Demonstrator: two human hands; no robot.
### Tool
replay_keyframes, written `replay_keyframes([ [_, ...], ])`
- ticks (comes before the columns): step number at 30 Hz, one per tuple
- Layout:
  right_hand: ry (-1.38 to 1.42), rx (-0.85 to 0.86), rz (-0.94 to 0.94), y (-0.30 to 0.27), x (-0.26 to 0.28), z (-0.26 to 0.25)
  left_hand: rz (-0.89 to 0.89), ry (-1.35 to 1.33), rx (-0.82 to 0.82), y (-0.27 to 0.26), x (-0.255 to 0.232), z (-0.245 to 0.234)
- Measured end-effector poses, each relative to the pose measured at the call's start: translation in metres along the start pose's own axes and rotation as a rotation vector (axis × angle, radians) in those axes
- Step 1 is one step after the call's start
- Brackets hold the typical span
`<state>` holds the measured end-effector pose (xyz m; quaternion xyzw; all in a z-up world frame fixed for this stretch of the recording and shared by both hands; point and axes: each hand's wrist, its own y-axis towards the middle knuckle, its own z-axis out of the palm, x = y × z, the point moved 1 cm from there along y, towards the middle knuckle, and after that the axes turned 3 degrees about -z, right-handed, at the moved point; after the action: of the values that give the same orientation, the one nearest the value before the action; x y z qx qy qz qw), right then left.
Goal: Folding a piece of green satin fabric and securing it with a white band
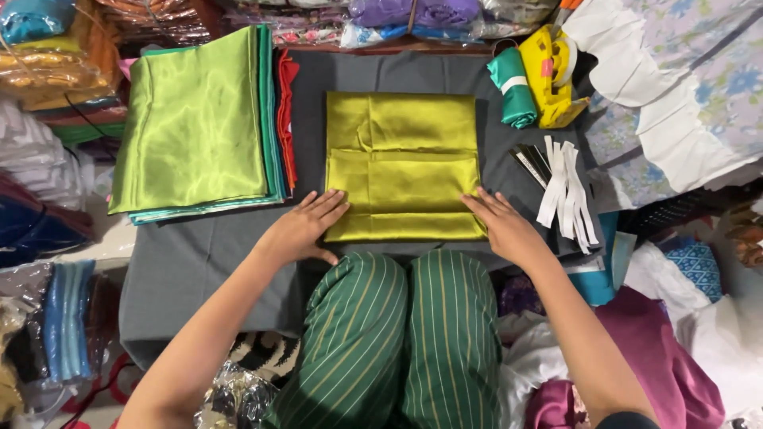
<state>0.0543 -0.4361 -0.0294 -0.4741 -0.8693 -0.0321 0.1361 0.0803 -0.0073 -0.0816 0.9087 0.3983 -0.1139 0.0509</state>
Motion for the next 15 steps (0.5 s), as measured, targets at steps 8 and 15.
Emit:
replay_keyframes([
  [8,0.253,-0.157,-0.018,-0.021,0.006,-0.002,0.162,0.256,-0.370,-0.016,-0.014,-0.004],
  [15,0.200,-0.160,-0.039,-0.034,0.033,0.002,0.320,0.302,-0.518,-0.021,-0.018,-0.008],
])
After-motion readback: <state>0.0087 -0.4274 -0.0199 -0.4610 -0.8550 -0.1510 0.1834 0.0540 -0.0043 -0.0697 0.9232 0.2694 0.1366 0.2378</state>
